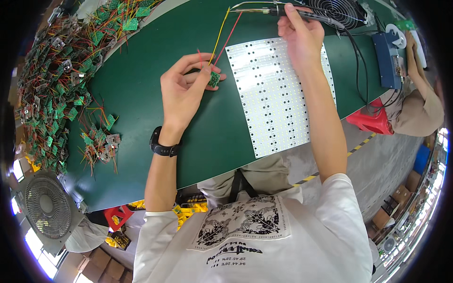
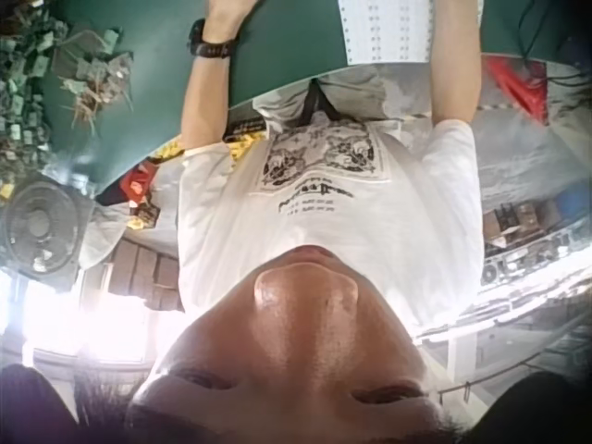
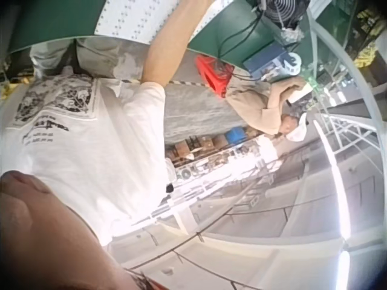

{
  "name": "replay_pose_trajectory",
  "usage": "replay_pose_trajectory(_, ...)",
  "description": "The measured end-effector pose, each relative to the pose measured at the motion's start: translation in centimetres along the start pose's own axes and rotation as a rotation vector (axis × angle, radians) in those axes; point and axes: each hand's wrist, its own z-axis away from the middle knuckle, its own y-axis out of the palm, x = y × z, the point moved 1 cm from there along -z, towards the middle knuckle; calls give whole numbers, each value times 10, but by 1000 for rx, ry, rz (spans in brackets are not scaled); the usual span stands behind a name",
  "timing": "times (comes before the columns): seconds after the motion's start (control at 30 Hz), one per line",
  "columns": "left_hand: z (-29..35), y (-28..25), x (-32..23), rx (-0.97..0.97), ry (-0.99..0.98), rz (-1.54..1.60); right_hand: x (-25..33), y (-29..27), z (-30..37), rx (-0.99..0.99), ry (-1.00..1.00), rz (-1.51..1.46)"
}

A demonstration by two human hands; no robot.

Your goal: The person solders wires from small circuit boards onto LED panels using a soldering iron. They repeatedly place the wires onto the panel contact points and attach them with the soldering iron.

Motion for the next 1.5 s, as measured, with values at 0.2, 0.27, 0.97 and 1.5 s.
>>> replay_pose_trajectory(0.2, 0, 4, 6, 58, 71, -59, 9, -6, 1, 60, -44, -10)
replay_pose_trajectory(0.27, 1, 2, 4, 18, 199, -150, 6, -3, 2, 73, -50, -1)
replay_pose_trajectory(0.97, -40, 0, -20, 86, 663, -1055, 2, -5, 3, 87, -40, 208)
replay_pose_trajectory(1.5, -30, 5, 11, 10, 564, -938, -6, -10, 5, 106, -93, 218)
